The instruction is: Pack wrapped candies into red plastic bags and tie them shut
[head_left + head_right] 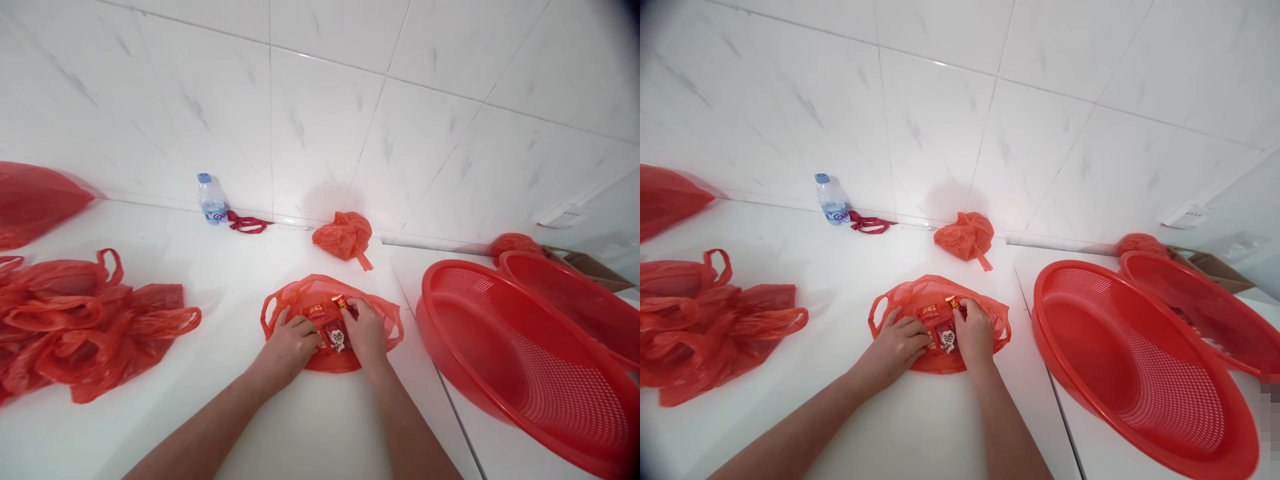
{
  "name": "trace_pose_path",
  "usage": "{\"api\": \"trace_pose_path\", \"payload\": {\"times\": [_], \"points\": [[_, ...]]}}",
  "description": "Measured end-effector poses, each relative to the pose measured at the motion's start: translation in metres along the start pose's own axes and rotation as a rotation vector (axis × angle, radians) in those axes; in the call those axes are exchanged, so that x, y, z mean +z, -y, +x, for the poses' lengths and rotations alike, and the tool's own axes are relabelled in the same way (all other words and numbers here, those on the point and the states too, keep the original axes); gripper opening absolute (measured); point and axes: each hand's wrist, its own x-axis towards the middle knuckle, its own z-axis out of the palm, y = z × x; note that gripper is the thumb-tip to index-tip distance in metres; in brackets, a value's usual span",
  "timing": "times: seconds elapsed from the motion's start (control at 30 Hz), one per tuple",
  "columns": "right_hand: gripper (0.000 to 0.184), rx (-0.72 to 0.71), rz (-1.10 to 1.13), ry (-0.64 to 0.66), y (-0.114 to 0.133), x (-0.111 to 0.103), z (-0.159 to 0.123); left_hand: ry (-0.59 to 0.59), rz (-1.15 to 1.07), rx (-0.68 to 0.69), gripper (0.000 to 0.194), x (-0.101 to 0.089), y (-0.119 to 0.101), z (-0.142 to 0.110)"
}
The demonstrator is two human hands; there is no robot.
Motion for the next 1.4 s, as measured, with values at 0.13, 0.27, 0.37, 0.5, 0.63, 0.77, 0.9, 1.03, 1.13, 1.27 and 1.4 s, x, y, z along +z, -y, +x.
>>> {"api": "trace_pose_path", "payload": {"times": [0.13, 0.27, 0.37, 0.5, 0.63, 0.77, 0.9, 1.03, 1.13, 1.27, 1.4], "points": [[0.021, -0.029, 0.026, -0.052, 0.005, 0.003, 0.002, 0.006, -0.001, 0.001, 0.021, -0.002, -0.001, 0.000], [0.014, -0.022, -0.112, 0.054, 0.010, -0.009, -0.003, 0.004, 0.003, 0.003, 0.021, -0.002, -0.001, 0.000], [0.019, 0.044, -0.235, 0.226, 0.012, -0.019, -0.009, -0.002, 0.013, 0.009, 0.022, -0.002, -0.002, 0.001], [0.025, 0.057, -0.284, 0.313, 0.011, -0.020, -0.014, -0.009, 0.025, 0.001, 0.023, -0.002, -0.002, 0.001], [0.018, 0.117, -0.123, 0.330, 0.010, -0.018, -0.014, 0.004, 0.014, 0.000, 0.021, -0.002, -0.001, 0.001], [0.012, 0.134, -0.056, 0.212, 0.009, -0.024, -0.010, -0.007, -0.003, 0.012, 0.023, -0.001, 0.000, 0.000], [0.024, 0.092, -0.233, 0.040, 0.003, -0.029, -0.003, -0.053, 0.006, 0.013, 0.026, -0.002, 0.002, 0.000], [0.025, 0.066, -0.288, 0.002, -0.005, -0.028, 0.000, -0.069, 0.073, -0.093, 0.017, -0.004, 0.003, 0.000], [0.023, 0.038, -0.295, 0.046, -0.008, -0.025, 0.001, -0.071, 0.137, -0.173, 0.009, -0.005, 0.005, -0.001], [0.023, 0.047, -0.356, 0.088, -0.007, -0.022, 0.003, -0.035, 0.137, -0.200, 0.010, -0.006, 0.005, 0.000], [0.028, 0.046, -0.357, 0.012, -0.006, -0.023, 0.003, -0.016, 0.134, -0.216, 0.006, -0.007, 0.004, 0.001]]}}
